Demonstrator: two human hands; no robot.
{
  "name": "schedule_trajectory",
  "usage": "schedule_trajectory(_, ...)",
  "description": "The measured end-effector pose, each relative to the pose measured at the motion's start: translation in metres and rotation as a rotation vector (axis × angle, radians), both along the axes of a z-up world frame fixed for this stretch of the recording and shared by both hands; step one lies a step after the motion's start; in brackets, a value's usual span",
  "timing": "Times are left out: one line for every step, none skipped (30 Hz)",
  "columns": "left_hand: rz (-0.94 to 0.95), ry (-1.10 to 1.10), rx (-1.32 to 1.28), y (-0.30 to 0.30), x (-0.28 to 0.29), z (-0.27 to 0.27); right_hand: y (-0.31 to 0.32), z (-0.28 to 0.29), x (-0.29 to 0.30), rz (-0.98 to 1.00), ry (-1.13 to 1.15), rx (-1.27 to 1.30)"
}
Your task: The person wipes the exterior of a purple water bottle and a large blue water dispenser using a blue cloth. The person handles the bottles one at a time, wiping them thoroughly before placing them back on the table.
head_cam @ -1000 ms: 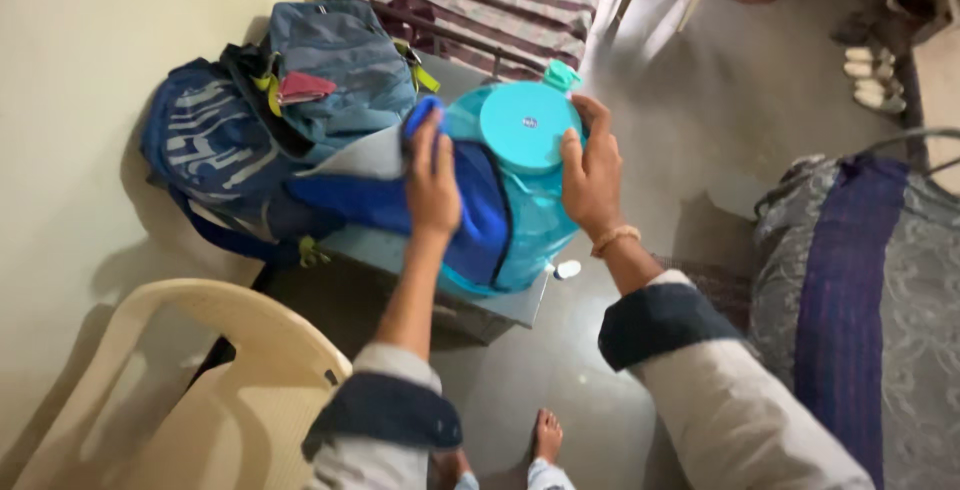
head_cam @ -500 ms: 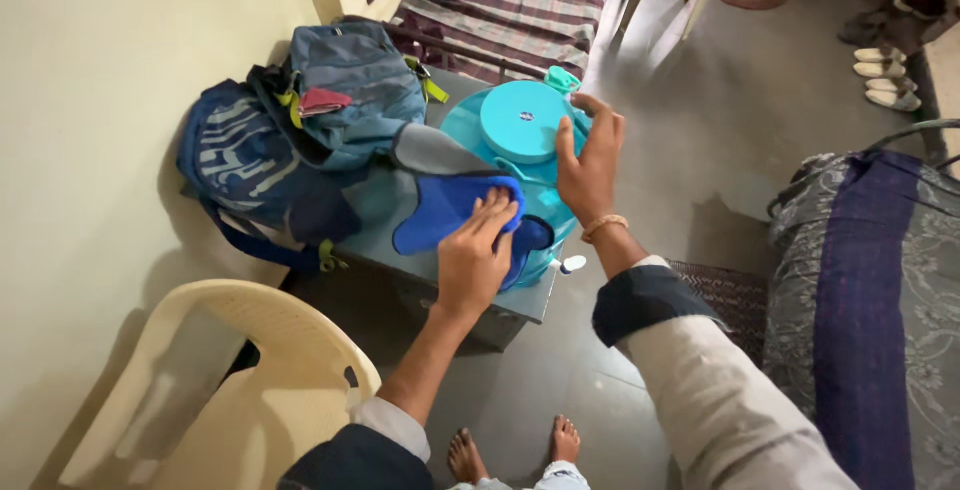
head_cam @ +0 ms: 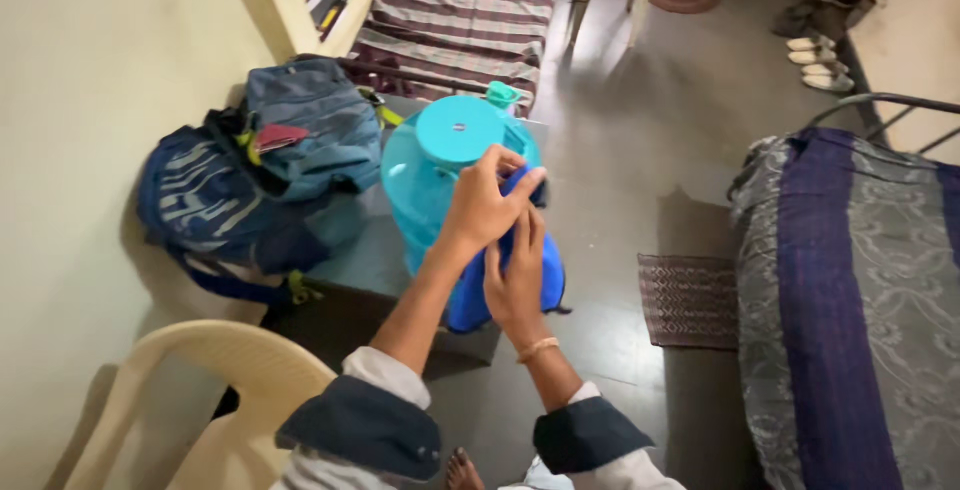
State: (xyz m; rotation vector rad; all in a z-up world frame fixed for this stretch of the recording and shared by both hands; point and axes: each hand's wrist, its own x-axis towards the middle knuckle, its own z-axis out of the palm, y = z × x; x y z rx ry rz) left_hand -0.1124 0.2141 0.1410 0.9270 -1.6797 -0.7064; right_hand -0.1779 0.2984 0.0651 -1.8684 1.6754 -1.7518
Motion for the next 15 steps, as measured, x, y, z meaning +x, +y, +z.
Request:
schedule_trajectory(-0.131, 0.041, -0.008, -0.003, -0.002, 0.0, -0.007, -0.004, -0.003, 0.055, -0.12, 0.059)
schedule_trajectory(-0.008, -0.058, -0.146, -0.008, 0.0, 0.0, -0.016, -0.008, -0.007, 0.055, -0.147, 0.073)
schedule_trajectory(0.116, -0.156, -0.283, -0.015, 0.004, 0.001, -0.027, -0.011, -0.014, 0.055, -0.174, 0.087)
schedule_trajectory(0.243, -0.26, -0.415, -0.021, 0.01, 0.001, -0.036, -0.016, -0.018, 0.059, -0.206, 0.108)
schedule_trajectory(0.343, -0.294, -0.315, -0.037, 0.015, 0.004, -0.047, -0.021, -0.024, 0.057, -0.222, 0.125)
schedule_trajectory(0.446, -0.33, -0.208, -0.053, 0.019, 0.006, -0.056, -0.027, -0.028, 0.059, -0.237, 0.149)
schedule_trajectory(0.477, -0.404, -0.197, -0.065, 0.025, 0.005, -0.06, -0.034, -0.03, 0.062, -0.253, 0.173)
schedule_trajectory(0.516, -0.478, -0.185, -0.077, 0.028, 0.005, -0.062, -0.041, -0.029, 0.055, -0.304, 0.18)
schedule_trajectory(0.555, -0.573, -0.11, -0.089, 0.026, 0.006, -0.063, -0.049, -0.025, 0.047, -0.354, 0.187)
schedule_trajectory(0.596, -0.668, -0.035, -0.1, 0.022, 0.007, -0.066, -0.058, -0.02, 0.042, -0.406, 0.194)
schedule_trajectory(0.634, -0.762, 0.042, -0.106, 0.018, 0.008, -0.067, -0.067, -0.016, 0.038, -0.449, 0.216)
schedule_trajectory(0.621, -0.802, 0.153, -0.109, 0.014, 0.009, -0.067, -0.078, -0.013, 0.033, -0.49, 0.237)
schedule_trajectory(0.607, -0.839, 0.266, -0.112, 0.01, 0.01, -0.07, -0.088, -0.015, 0.027, -0.531, 0.259)
schedule_trajectory(0.597, -0.875, 0.38, -0.112, 0.008, 0.012, -0.077, -0.099, -0.017, 0.065, -0.622, 0.242)
schedule_trajectory(0.605, -0.873, 0.327, -0.111, 0.006, 0.013, -0.086, -0.11, -0.023, 0.101, -0.713, 0.226)
